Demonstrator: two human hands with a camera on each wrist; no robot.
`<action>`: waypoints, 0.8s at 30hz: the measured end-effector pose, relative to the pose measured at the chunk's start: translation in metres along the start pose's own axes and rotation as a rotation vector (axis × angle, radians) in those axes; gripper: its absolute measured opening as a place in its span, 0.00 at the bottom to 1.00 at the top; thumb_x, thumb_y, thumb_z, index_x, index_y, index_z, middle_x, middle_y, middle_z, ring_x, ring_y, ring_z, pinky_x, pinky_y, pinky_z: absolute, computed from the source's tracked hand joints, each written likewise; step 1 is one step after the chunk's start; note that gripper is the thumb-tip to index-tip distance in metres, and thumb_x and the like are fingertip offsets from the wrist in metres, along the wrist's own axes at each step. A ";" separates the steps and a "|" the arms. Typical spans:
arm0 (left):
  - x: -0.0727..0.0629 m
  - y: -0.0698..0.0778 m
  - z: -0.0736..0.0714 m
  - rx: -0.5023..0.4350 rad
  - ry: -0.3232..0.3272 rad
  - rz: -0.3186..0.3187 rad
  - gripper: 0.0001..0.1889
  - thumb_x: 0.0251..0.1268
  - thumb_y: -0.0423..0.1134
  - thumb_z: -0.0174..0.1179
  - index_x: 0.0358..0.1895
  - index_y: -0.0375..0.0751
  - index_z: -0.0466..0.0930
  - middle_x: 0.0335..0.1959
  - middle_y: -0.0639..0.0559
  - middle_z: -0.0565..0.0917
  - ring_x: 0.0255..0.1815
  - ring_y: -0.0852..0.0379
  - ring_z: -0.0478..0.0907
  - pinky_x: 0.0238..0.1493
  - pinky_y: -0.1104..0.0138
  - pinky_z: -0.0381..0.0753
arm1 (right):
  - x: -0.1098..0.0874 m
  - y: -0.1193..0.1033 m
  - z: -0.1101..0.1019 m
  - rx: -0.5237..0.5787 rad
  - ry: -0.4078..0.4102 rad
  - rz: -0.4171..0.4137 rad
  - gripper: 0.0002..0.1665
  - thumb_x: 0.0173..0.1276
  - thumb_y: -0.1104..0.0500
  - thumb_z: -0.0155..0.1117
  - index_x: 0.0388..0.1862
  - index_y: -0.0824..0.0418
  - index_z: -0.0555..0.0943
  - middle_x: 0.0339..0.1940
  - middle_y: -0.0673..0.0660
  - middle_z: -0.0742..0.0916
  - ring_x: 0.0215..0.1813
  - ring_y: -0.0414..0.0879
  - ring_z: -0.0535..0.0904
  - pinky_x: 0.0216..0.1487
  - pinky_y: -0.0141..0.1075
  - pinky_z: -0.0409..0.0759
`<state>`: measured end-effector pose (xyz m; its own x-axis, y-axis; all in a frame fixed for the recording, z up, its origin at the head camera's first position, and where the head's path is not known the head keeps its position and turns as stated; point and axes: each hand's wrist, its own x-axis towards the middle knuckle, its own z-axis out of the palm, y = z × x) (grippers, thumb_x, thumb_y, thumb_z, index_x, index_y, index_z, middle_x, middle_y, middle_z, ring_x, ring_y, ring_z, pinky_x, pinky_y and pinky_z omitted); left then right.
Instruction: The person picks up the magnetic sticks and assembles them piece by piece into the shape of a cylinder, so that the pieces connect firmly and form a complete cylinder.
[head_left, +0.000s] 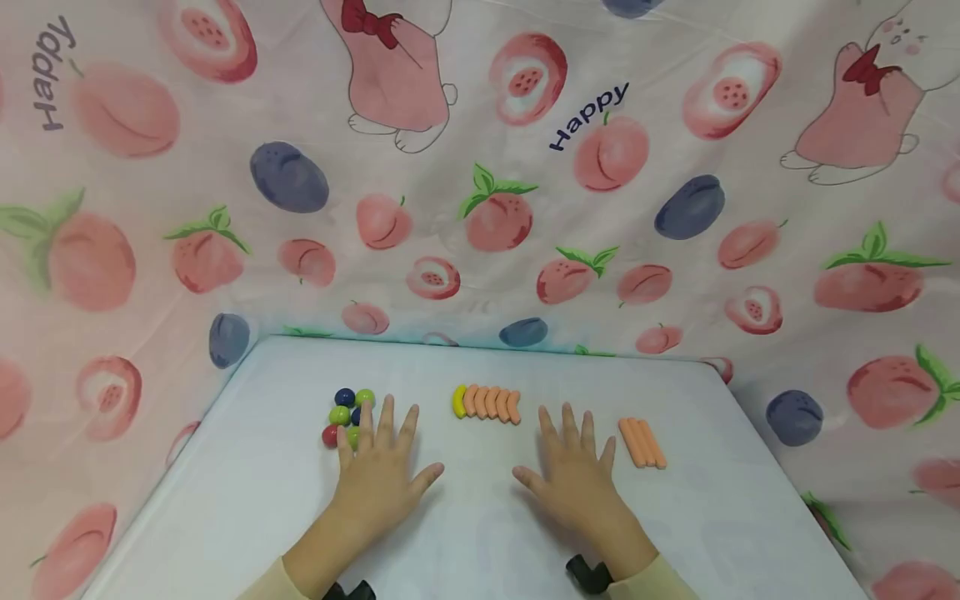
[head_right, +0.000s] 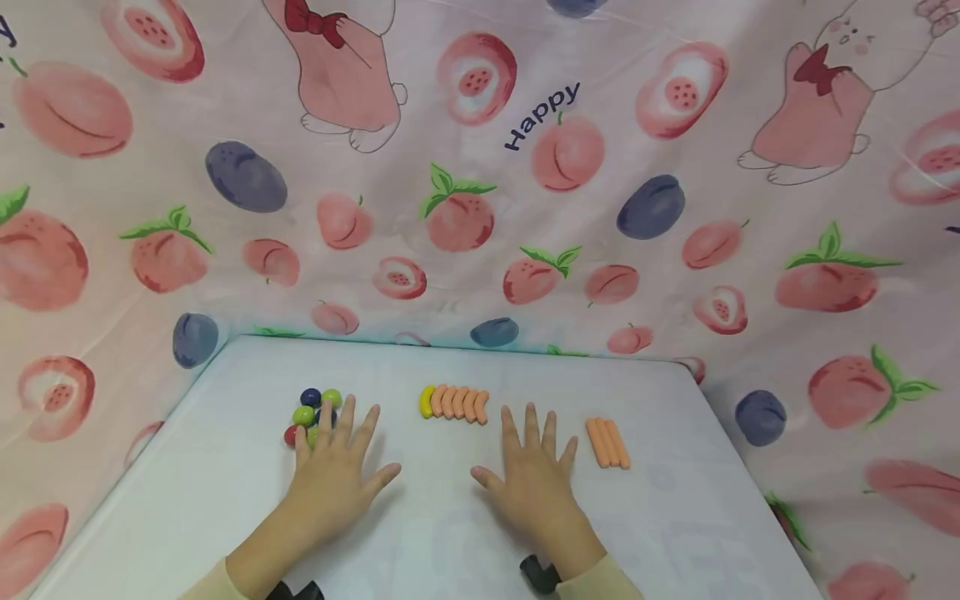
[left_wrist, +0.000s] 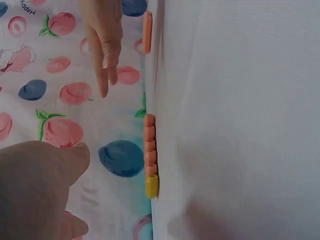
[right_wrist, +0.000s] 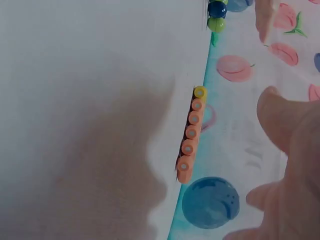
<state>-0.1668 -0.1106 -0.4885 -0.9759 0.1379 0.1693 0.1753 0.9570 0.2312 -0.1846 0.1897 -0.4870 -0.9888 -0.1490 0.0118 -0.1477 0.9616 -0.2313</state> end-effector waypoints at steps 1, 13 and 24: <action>0.000 -0.001 -0.002 -0.011 -0.002 0.000 0.50 0.72 0.73 0.59 0.88 0.49 0.56 0.89 0.33 0.51 0.89 0.23 0.41 0.77 0.19 0.46 | 0.002 0.001 0.001 0.004 0.005 -0.016 0.61 0.72 0.25 0.63 0.91 0.49 0.50 0.91 0.68 0.52 0.89 0.77 0.41 0.75 0.87 0.40; 0.010 -0.041 -0.018 -0.267 0.084 -0.050 0.43 0.72 0.53 0.71 0.81 0.32 0.65 0.83 0.28 0.65 0.85 0.23 0.57 0.78 0.29 0.62 | 0.017 0.001 0.004 0.106 0.034 -0.137 0.59 0.72 0.36 0.72 0.90 0.53 0.54 0.89 0.65 0.62 0.89 0.71 0.53 0.79 0.79 0.54; 0.011 -0.065 -0.022 -0.509 0.218 -0.183 0.34 0.66 0.34 0.75 0.74 0.34 0.74 0.66 0.32 0.83 0.63 0.34 0.85 0.61 0.45 0.87 | 0.043 -0.003 0.009 0.410 0.076 -0.026 0.50 0.72 0.52 0.76 0.86 0.56 0.63 0.82 0.62 0.75 0.84 0.63 0.68 0.81 0.62 0.69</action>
<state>-0.1863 -0.1766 -0.4810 -0.9564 -0.1249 0.2639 0.0998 0.7097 0.6974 -0.2263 0.1783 -0.4944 -0.9861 -0.1395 0.0907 -0.1659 0.7843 -0.5978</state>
